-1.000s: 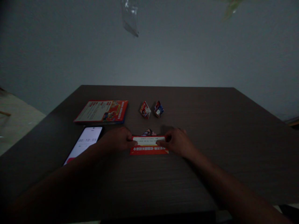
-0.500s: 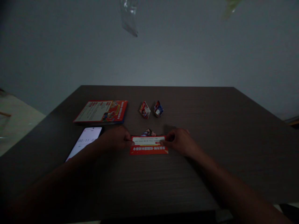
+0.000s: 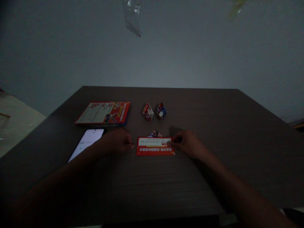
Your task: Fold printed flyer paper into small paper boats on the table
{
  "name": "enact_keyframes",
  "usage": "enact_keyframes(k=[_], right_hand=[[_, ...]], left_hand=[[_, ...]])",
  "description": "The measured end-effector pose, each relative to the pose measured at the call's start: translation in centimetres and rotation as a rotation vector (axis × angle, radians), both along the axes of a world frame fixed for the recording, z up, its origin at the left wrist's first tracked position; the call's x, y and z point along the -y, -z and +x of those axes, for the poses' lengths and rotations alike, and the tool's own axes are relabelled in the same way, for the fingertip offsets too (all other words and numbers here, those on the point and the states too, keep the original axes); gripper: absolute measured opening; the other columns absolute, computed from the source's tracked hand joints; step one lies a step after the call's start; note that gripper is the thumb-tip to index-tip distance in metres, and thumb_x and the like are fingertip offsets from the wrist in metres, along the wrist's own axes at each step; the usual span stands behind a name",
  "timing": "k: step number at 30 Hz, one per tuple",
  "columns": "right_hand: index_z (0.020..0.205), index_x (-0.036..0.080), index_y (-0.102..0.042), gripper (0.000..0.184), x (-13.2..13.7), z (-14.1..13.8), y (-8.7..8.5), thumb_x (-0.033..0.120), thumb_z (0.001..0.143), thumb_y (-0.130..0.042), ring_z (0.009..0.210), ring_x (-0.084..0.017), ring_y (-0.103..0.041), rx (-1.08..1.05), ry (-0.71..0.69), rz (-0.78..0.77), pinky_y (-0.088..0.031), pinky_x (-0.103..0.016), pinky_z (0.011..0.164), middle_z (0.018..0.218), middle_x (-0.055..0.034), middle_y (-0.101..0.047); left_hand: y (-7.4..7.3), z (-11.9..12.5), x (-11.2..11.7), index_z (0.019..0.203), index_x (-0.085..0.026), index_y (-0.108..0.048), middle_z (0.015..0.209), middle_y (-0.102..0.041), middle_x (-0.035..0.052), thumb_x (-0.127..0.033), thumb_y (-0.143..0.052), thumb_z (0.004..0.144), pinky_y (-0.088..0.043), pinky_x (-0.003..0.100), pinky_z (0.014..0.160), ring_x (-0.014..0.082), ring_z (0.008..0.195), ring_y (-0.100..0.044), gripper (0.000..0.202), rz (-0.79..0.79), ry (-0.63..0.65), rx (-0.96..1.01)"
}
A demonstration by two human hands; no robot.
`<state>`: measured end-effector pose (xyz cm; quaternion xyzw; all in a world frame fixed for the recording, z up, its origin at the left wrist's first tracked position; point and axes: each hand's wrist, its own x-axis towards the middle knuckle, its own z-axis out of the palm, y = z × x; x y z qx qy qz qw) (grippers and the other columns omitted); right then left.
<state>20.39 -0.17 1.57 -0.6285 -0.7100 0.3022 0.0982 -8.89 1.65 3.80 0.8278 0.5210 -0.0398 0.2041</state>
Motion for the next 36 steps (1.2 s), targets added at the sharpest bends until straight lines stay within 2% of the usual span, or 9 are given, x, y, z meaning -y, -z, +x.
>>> enact_keyframes(k=[6, 8, 12, 15, 21, 25, 32, 36], right_hand=[[0.082, 0.018, -0.071, 0.031, 0.0, -0.7, -0.1, 0.047, 0.072, -0.064, 0.068, -0.019, -0.064, -0.008, 0.011, 0.029, -0.045, -0.026, 0.057, 0.076, -0.0045, -0.071], [0.082, 0.019, -0.072, 0.030, 0.0, -1.0, 0.0, 0.047, 0.072, -0.065, 0.068, -0.019, -0.064, -0.011, 0.008, 0.049, -0.044, -0.026, 0.056, 0.076, -0.0044, -0.071], [0.076, 0.019, -0.071, 0.029, -0.1, -1.4, 0.4, 0.047, 0.072, -0.064, 0.065, -0.018, -0.062, -0.019, -0.004, 0.103, -0.042, -0.026, 0.054, 0.072, -0.0037, -0.069], [0.075, 0.019, -0.070, 0.028, -0.1, -1.3, 0.5, 0.047, 0.071, -0.065, 0.062, -0.017, -0.060, -0.036, 0.006, 0.106, -0.041, -0.026, 0.053, 0.069, -0.0029, -0.067], [0.081, 0.019, -0.071, 0.023, -0.2, -0.7, 0.1, 0.039, 0.070, -0.066, 0.064, -0.017, -0.060, -0.082, 0.023, 0.015, -0.042, -0.026, 0.054, 0.070, -0.0027, -0.067], [0.081, 0.019, -0.070, 0.020, -0.3, 0.0, 0.2, 0.036, 0.069, -0.067, 0.063, -0.016, -0.058, -0.125, 0.022, 0.007, -0.042, -0.026, 0.053, 0.068, -0.0018, -0.066], [0.092, 0.020, -0.068, 0.026, -0.1, 0.1, 0.1, 0.038, 0.075, -0.062, 0.069, -0.018, -0.061, -0.196, -0.051, 0.025, -0.045, -0.028, 0.061, 0.077, -0.0027, -0.068], [0.088, 0.020, -0.068, 0.025, -0.2, -0.8, -0.2, 0.041, 0.078, -0.061, 0.072, -0.019, -0.062, -0.204, -0.059, 0.025, -0.045, -0.029, 0.061, 0.080, -0.0032, -0.069]], left_hand=[[0.0, 2.1, 2.3, 0.089, -0.018, -0.061, 0.093, -0.061, 0.0061, -0.018, -0.050, 0.078, -0.044, 0.030, 0.073, 0.0197, 0.085, -0.056, 0.015, 0.217, 0.039, 0.070], [0.3, 3.2, 3.1, 0.093, -0.016, -0.060, 0.097, -0.059, 0.0076, -0.016, -0.049, 0.080, -0.045, 0.033, 0.081, 0.0210, 0.092, -0.054, 0.017, 0.325, 0.165, 0.139], [0.9, 4.6, 4.0, 0.102, -0.015, -0.059, 0.108, -0.056, 0.0099, -0.019, -0.045, 0.087, -0.044, 0.035, 0.087, 0.0225, 0.101, -0.051, 0.020, 0.392, 0.309, 0.142], [1.2, 4.8, 4.2, 0.107, -0.015, -0.057, 0.110, -0.056, 0.0102, -0.020, -0.045, 0.089, -0.045, 0.037, 0.085, 0.0236, 0.101, -0.050, 0.023, 0.431, 0.326, 0.096], [1.0, 4.6, 4.2, 0.105, -0.016, -0.059, 0.110, -0.056, 0.0099, -0.020, -0.045, 0.089, -0.045, 0.038, 0.084, 0.0240, 0.100, -0.049, 0.022, 0.436, 0.343, 0.071], [1.1, 4.5, 4.3, 0.105, -0.017, -0.060, 0.108, -0.056, 0.0098, -0.021, -0.045, 0.090, -0.044, 0.038, 0.085, 0.0235, 0.100, -0.049, 0.022, 0.433, 0.330, 0.091], [1.4, 4.6, 4.4, 0.108, -0.017, -0.059, 0.111, -0.055, 0.0100, -0.031, -0.046, 0.091, -0.044, 0.039, 0.086, 0.0242, 0.102, -0.048, 0.026, 0.447, 0.319, 0.129], [1.4, 4.6, 4.5, 0.109, -0.017, -0.059, 0.114, -0.054, 0.0107, -0.036, -0.047, 0.090, -0.043, 0.041, 0.090, 0.0254, 0.107, -0.047, 0.029, 0.453, 0.321, 0.128]])
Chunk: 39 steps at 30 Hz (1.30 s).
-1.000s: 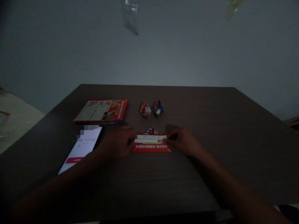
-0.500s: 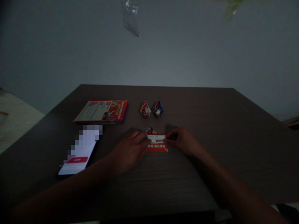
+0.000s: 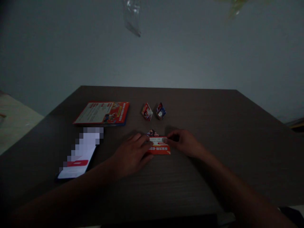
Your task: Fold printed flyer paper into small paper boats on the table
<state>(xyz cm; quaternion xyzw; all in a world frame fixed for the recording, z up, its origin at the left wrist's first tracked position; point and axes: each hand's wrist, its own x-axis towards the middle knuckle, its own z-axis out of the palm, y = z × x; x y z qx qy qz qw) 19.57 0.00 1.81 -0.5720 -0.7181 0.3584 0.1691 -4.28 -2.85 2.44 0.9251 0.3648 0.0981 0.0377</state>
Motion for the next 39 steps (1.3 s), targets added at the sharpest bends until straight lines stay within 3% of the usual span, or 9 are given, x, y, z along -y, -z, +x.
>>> enact_keyframes(k=[4, 9, 13, 18, 22, 24, 29, 33, 39], right_hand=[[0.077, 0.019, -0.063, 0.020, -0.7, -1.0, 0.0, 0.037, 0.073, -0.066, 0.068, -0.017, -0.061, -0.111, 0.045, -0.038, -0.045, -0.028, 0.059, 0.073, -0.0020, -0.067], [0.078, 0.017, -0.059, 0.028, -1.5, -2.1, -0.2, 0.035, 0.063, -0.075, 0.065, -0.014, -0.062, -0.449, 0.113, -0.232, -0.047, -0.026, 0.060, 0.074, -0.0012, -0.067], [0.081, 0.017, -0.059, 0.034, -1.0, -2.9, -0.3, 0.028, 0.057, -0.080, 0.064, -0.014, -0.063, -0.680, 0.213, -0.310, -0.048, -0.027, 0.061, 0.075, -0.0012, -0.069], [0.085, 0.020, -0.060, 0.033, -0.2, -3.3, -0.1, 0.025, 0.058, -0.079, 0.068, -0.017, -0.065, -0.911, 0.254, -0.362, -0.051, -0.032, 0.068, 0.075, -0.0012, -0.069], [0.086, 0.018, -0.064, 0.021, -0.5, -2.8, 0.7, 0.033, 0.071, -0.069, 0.056, -0.014, -0.059, -0.927, 0.299, -0.206, -0.048, -0.029, 0.061, 0.064, -0.0001, -0.064], [0.087, 0.019, -0.064, 0.019, -0.7, -2.4, 1.0, 0.032, 0.073, -0.067, 0.060, -0.013, -0.060, -0.910, 0.307, -0.170, -0.048, -0.029, 0.064, 0.070, -0.0008, -0.066], [0.098, 0.020, -0.065, 0.031, -0.1, -2.6, 0.7, 0.025, 0.068, -0.072, 0.083, -0.017, -0.064, -0.632, 0.106, 0.015, -0.048, -0.033, 0.079, 0.093, -0.0041, -0.069], [0.091, 0.021, -0.068, 0.019, 0.4, -3.0, 0.3, 0.026, 0.073, -0.069, 0.092, -0.019, -0.063, -0.535, -0.004, 0.140, -0.047, -0.034, 0.084, 0.098, -0.0050, -0.068], [0.080, 0.021, -0.066, 0.017, 0.5, -2.8, 0.3, 0.033, 0.070, -0.074, 0.086, -0.018, -0.063, -0.683, 0.065, 0.072, -0.049, -0.033, 0.080, 0.092, -0.0033, -0.069]], left_hand=[[0.2, 0.1, 0.0, 0.111, -0.016, -0.057, 0.115, -0.055, 0.0118, -0.043, -0.050, 0.088, -0.042, 0.042, 0.089, 0.0266, 0.107, -0.048, 0.036, 0.010, -0.012, 0.012], [0.6, 0.3, 0.3, 0.113, -0.014, -0.055, 0.117, -0.056, 0.0124, -0.050, -0.052, 0.084, -0.043, 0.044, 0.089, 0.0279, 0.106, -0.049, 0.046, 0.056, -0.074, 0.063], [0.3, 0.2, 0.2, 0.112, -0.015, -0.055, 0.118, -0.057, 0.0120, -0.036, -0.054, 0.084, -0.045, 0.042, 0.082, 0.0269, 0.103, -0.052, 0.034, 0.128, -0.113, 0.051], [0.1, -0.1, -0.5, 0.103, -0.017, -0.059, 0.100, -0.064, 0.0067, -0.021, -0.050, 0.086, -0.046, 0.037, 0.069, 0.0228, 0.087, -0.056, 0.020, 0.217, -0.126, 0.028], [0.2, -0.2, -0.8, 0.101, -0.018, -0.061, 0.095, -0.066, 0.0042, -0.019, -0.046, 0.089, -0.045, 0.034, 0.069, 0.0197, 0.083, -0.058, 0.019, 0.261, -0.131, 0.110], [0.2, -0.3, -0.7, 0.100, -0.018, -0.062, 0.095, -0.067, 0.0038, -0.019, -0.047, 0.089, -0.045, 0.033, 0.070, 0.0186, 0.083, -0.059, 0.018, 0.270, -0.139, 0.183], [0.1, -0.2, -0.2, 0.097, -0.018, -0.062, 0.096, -0.068, 0.0030, -0.019, -0.052, 0.086, -0.046, 0.032, 0.077, 0.0166, 0.085, -0.061, 0.015, 0.240, -0.163, 0.390], [0.1, 0.2, 0.0, 0.094, -0.019, -0.063, 0.092, -0.070, 0.0020, -0.019, -0.055, 0.085, -0.047, 0.030, 0.076, 0.0154, 0.085, -0.064, 0.011, 0.162, -0.157, 0.535], [0.7, 0.5, 0.0, 0.082, -0.017, -0.063, 0.071, -0.068, 0.0013, -0.030, -0.059, 0.084, -0.048, 0.026, 0.058, 0.0132, 0.059, -0.062, 0.014, 0.099, -0.351, 0.656]])
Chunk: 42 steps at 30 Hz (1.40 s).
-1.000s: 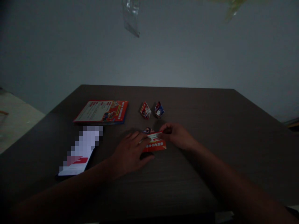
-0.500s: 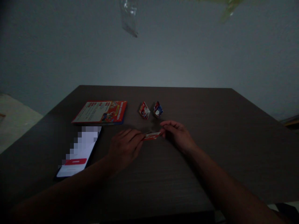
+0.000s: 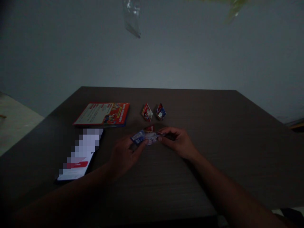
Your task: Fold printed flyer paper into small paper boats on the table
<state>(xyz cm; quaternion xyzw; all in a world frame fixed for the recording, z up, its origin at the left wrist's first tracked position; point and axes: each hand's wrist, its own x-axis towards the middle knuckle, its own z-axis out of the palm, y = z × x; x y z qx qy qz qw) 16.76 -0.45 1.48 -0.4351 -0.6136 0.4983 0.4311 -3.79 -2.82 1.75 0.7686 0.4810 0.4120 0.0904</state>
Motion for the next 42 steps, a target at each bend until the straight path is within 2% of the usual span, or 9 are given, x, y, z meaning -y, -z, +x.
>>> enact_keyframes(k=[5, 7, 11, 13, 16, 22, 26, 32, 42], right_hand=[[0.083, 0.021, -0.064, 0.027, -0.1, 0.5, 0.0, 0.040, 0.067, -0.075, 0.071, -0.017, -0.061, -0.053, 0.109, -0.079, -0.049, -0.030, 0.066, 0.078, -0.0016, -0.067], [0.080, 0.021, -0.063, 0.026, -0.3, 0.7, 0.0, 0.040, 0.068, -0.075, 0.070, -0.016, -0.060, -0.081, 0.125, -0.056, -0.049, -0.030, 0.066, 0.076, -0.0006, -0.065], [0.077, 0.022, -0.061, 0.024, -0.5, 1.0, 0.0, 0.040, 0.068, -0.075, 0.066, -0.016, -0.059, -0.087, 0.162, -0.044, -0.047, -0.029, 0.062, 0.072, 0.0004, -0.063], [0.080, 0.022, -0.062, 0.023, -0.5, 1.0, 0.0, 0.039, 0.069, -0.074, 0.066, -0.016, -0.059, -0.087, 0.148, -0.069, -0.047, -0.029, 0.061, 0.073, -0.0004, -0.064], [0.090, 0.021, -0.065, 0.026, -0.5, 0.9, 0.1, 0.036, 0.071, -0.073, 0.068, -0.017, -0.062, -0.097, 0.102, -0.128, -0.048, -0.029, 0.062, 0.078, -0.0020, -0.067], [0.106, 0.019, -0.064, 0.039, -0.5, 0.6, 0.2, 0.037, 0.071, -0.071, 0.073, -0.018, -0.063, -0.019, 0.023, -0.151, -0.050, -0.031, 0.066, 0.083, -0.0038, -0.068], [0.111, 0.017, -0.063, 0.041, -0.8, 0.7, 0.6, 0.037, 0.075, -0.067, 0.067, -0.015, -0.059, 0.227, 0.027, -0.044, -0.049, -0.029, 0.061, 0.077, -0.0011, -0.063], [0.119, 0.017, -0.060, 0.044, -1.2, 0.8, 1.1, 0.037, 0.080, -0.061, 0.077, -0.019, -0.061, 0.592, 0.004, 0.161, -0.048, -0.033, 0.071, 0.087, -0.0045, -0.065], [0.113, 0.018, -0.063, 0.030, -1.4, 0.9, 1.0, 0.027, 0.084, -0.057, 0.092, -0.024, -0.057, 0.827, -0.066, 0.461, -0.041, -0.039, 0.083, 0.097, -0.0095, -0.066]], left_hand=[[0.0, -0.2, 0.1, 0.086, -0.017, -0.059, 0.072, -0.067, 0.0004, -0.031, -0.057, 0.084, -0.048, 0.025, 0.056, 0.0118, 0.056, -0.060, 0.014, -0.139, 0.062, 0.027], [0.0, -0.3, 0.1, 0.098, -0.018, -0.056, 0.081, -0.069, 0.0012, -0.027, -0.056, 0.084, -0.051, 0.026, 0.063, 0.0134, 0.067, -0.064, 0.016, -0.164, 0.097, 0.071], [-0.1, -0.6, 0.0, 0.127, -0.017, -0.036, 0.111, -0.062, 0.0091, -0.016, -0.053, 0.079, -0.052, 0.033, 0.080, 0.0188, 0.096, -0.061, 0.050, -0.092, 0.076, 0.107], [-0.3, -0.8, 0.0, 0.132, -0.016, -0.030, 0.126, -0.052, 0.0137, -0.012, -0.052, 0.077, -0.048, 0.039, 0.091, 0.0232, 0.113, -0.053, 0.060, -0.025, 0.053, 0.051], [-0.8, -1.0, 0.0, 0.132, -0.018, -0.034, 0.135, -0.041, 0.0142, -0.009, -0.051, 0.077, -0.037, 0.047, 0.102, 0.0276, 0.127, -0.039, 0.059, 0.072, 0.066, -0.122], [-1.4, -1.0, 0.2, 0.132, -0.016, -0.040, 0.139, -0.041, 0.0131, -0.011, -0.051, 0.070, -0.030, 0.050, 0.105, 0.0307, 0.129, -0.035, 0.063, 0.044, 0.300, -0.374], [-1.2, -0.8, 0.2, 0.128, -0.012, -0.046, 0.135, -0.047, 0.0127, -0.013, -0.052, 0.070, -0.031, 0.045, 0.104, 0.0282, 0.124, -0.040, 0.058, -0.036, 0.367, -0.467], [-0.5, -0.8, 0.1, 0.126, -0.013, -0.048, 0.130, -0.049, 0.0121, -0.019, -0.053, 0.075, -0.033, 0.043, 0.101, 0.0275, 0.118, -0.043, 0.052, -0.133, 0.402, -0.553], [-0.5, -0.6, 0.3, 0.124, -0.017, -0.050, 0.127, -0.050, 0.0108, -0.021, -0.053, 0.078, -0.033, 0.044, 0.100, 0.0276, 0.117, -0.043, 0.046, -0.163, 0.425, -0.624]])
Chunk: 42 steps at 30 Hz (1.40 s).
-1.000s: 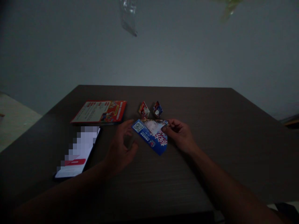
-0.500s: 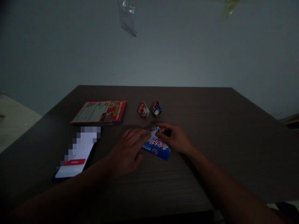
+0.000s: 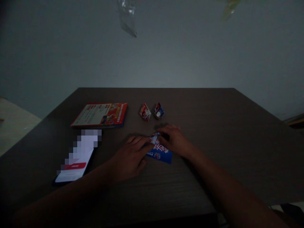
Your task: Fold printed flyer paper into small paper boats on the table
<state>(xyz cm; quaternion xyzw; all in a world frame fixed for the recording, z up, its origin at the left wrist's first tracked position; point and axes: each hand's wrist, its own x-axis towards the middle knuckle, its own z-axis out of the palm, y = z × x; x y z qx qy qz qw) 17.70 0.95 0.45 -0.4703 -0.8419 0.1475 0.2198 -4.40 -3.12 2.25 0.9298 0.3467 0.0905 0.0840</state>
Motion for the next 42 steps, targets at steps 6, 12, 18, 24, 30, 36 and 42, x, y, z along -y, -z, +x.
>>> enact_keyframes(k=[6, 12, 18, 24, 30, 36, 42], right_hand=[[0.107, 0.021, -0.066, 0.025, 0.5, -0.2, -0.7, 0.022, 0.088, -0.050, 0.092, -0.023, -0.052, 0.199, -0.024, 0.047, -0.038, -0.038, 0.081, 0.094, -0.0084, -0.062], [0.093, 0.020, -0.069, 0.018, 1.4, -0.4, -1.9, 0.022, 0.086, -0.053, 0.087, -0.023, -0.050, 0.327, -0.060, 0.080, -0.034, -0.036, 0.076, 0.086, -0.0076, -0.059], [0.087, 0.019, -0.068, 0.013, 2.8, -0.8, -2.7, 0.020, 0.080, -0.057, 0.085, -0.022, -0.049, 0.331, -0.178, 0.069, -0.034, -0.037, 0.078, 0.083, -0.0065, -0.058], [0.086, 0.018, -0.067, 0.014, 4.2, -2.4, -2.5, 0.018, 0.080, -0.055, 0.090, -0.022, -0.051, 0.246, -0.334, 0.066, -0.036, -0.038, 0.083, 0.087, -0.0063, -0.059], [0.097, 0.021, -0.066, 0.018, 4.0, -2.5, -1.8, 0.022, 0.085, -0.053, 0.097, -0.022, -0.052, 0.148, -0.345, 0.051, -0.038, -0.040, 0.088, 0.097, -0.0058, -0.062], [0.100, 0.020, -0.063, 0.025, 2.8, -2.3, -0.5, 0.038, 0.082, -0.062, 0.103, -0.025, -0.052, 0.078, -0.112, 0.070, -0.039, -0.043, 0.089, 0.109, -0.0088, -0.060], [0.108, 0.025, -0.059, 0.045, 2.3, -2.6, -0.1, 0.048, 0.072, -0.070, 0.104, -0.027, -0.051, 0.033, 0.023, -0.011, -0.038, -0.043, 0.087, 0.109, -0.0076, -0.059]], left_hand=[[-0.1, -0.1, -0.1, 0.121, -0.018, -0.052, 0.126, -0.051, 0.0107, -0.025, -0.052, 0.081, -0.031, 0.045, 0.100, 0.0276, 0.118, -0.043, 0.041, 0.021, 0.015, -0.024], [-0.5, -0.3, -0.3, 0.119, -0.018, -0.054, 0.129, -0.050, 0.0114, -0.028, -0.053, 0.082, -0.029, 0.045, 0.101, 0.0284, 0.121, -0.041, 0.038, 0.074, -0.055, -0.051], [-0.8, -0.6, -0.8, 0.115, -0.017, -0.058, 0.120, -0.055, 0.0119, -0.028, -0.050, 0.084, -0.034, 0.046, 0.094, 0.0286, 0.111, -0.047, 0.034, 0.120, -0.136, -0.105], [-0.6, -0.5, -1.0, 0.110, -0.015, -0.060, 0.110, -0.058, 0.0110, -0.027, -0.049, 0.086, -0.035, 0.044, 0.091, 0.0272, 0.105, -0.049, 0.030, 0.146, -0.162, -0.101], [0.3, 0.0, -1.1, 0.097, -0.013, -0.062, 0.102, -0.059, 0.0093, -0.024, -0.042, 0.092, -0.039, 0.040, 0.087, 0.0246, 0.099, -0.051, 0.024, 0.138, -0.184, -0.085], [0.9, 0.3, -1.0, 0.102, -0.012, -0.060, 0.107, -0.058, 0.0091, -0.025, -0.045, 0.091, -0.041, 0.040, 0.087, 0.0247, 0.102, -0.051, 0.022, 0.115, -0.226, -0.044], [0.8, 0.4, -0.8, 0.102, -0.013, -0.060, 0.108, -0.058, 0.0092, -0.024, -0.045, 0.091, -0.042, 0.041, 0.087, 0.0256, 0.105, -0.050, 0.022, 0.089, -0.225, -0.053]])
